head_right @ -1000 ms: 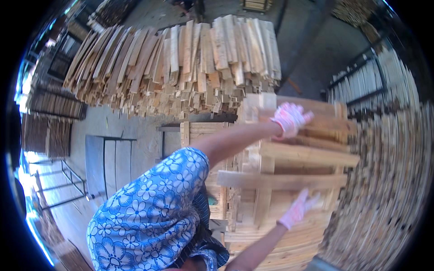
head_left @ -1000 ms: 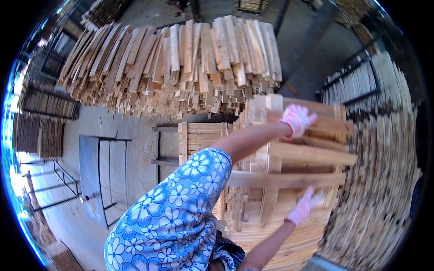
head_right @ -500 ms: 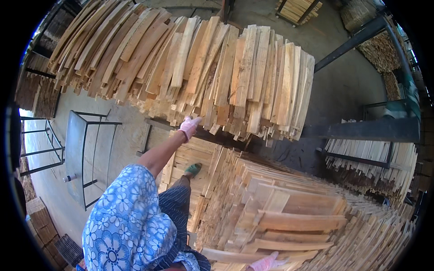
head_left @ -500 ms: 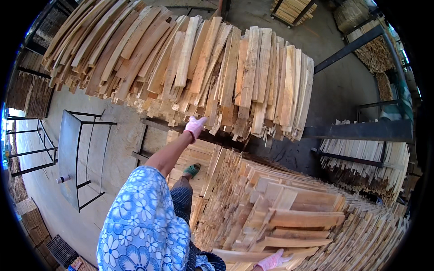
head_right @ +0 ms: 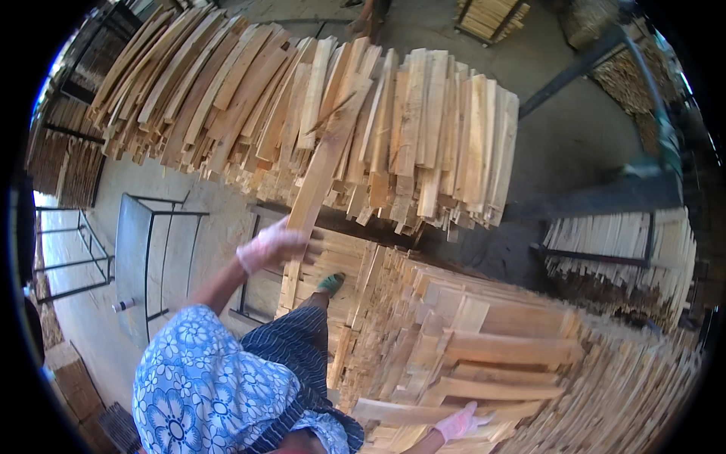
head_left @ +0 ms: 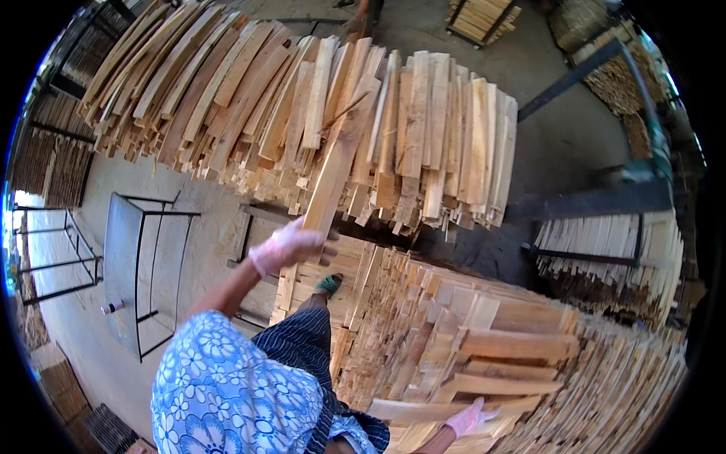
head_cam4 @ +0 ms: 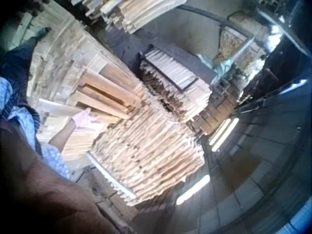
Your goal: The person lifts stacks of wooden planks from a pile and carries them to a metal rack, placing them on top of existing stacks. The person repeats this process, moving wood from the floor to the rack and occasionally adjusting the planks to align them.
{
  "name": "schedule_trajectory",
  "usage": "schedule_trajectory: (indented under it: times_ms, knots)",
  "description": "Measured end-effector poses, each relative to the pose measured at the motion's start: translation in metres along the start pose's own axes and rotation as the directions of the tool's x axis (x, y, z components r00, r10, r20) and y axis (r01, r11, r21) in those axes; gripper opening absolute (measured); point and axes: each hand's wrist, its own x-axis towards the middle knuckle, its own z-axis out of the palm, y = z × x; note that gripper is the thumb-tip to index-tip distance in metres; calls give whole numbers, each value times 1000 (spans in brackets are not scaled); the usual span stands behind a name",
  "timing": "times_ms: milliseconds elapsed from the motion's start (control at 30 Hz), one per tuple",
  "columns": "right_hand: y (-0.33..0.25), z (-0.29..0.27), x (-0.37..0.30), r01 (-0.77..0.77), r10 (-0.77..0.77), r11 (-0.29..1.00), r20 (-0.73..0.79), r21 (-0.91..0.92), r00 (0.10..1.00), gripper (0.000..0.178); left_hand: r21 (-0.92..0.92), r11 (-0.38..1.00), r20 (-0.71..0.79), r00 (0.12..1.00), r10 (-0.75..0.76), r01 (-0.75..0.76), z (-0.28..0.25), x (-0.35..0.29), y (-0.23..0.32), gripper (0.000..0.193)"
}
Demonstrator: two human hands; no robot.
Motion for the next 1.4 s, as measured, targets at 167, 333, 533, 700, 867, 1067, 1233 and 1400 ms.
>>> schedule_trajectory:
  times_ms: [167, 333, 533, 700, 867, 1067, 1233, 1400]
  knots:
    - [-3, -10, -19, 156, -213, 936, 156, 314, 965, 88, 257, 966, -160, 986, 51, -8, 61, -75, -41, 79]
    - [19, -34, -15, -96, 11, 558, 108, 824, 994, 90, 404, 913, 375, 920, -111, -55, 158, -130, -73, 92]
    - [50, -73, -3, -425, 72, 93, 420, 900, 905, 66, 836, 370, 541, 722, -432, -405, 292, -183, -183, 80]
    - [121, -114, -5, -393, -37, 337, 429, 856, 902, 66, 702, 318, 675, 454, -581, -637, 301, -204, -266, 79]
    - [189, -206, 15, 119, -167, 984, 480, 129, 861, 87, 455, 83, 890, 454, -32, -887, 369, -50, -212, 57]
    - [218, -277, 88, 577, -112, 714, 747, -398, 655, 85, 563, -655, 730, 675, 107, -504, 455, 111, -167, 78]
    - [261, -261, 113, 424, -84, 755, 567, -500, 819, 81, 657, -578, 606, 795, 22, -484, 463, 115, -169, 87]
    - [293, -253, 119, 454, -202, 806, 544, -379, 814, 78, 415, -456, 872, 487, -48, -788, 477, 66, -141, 75]
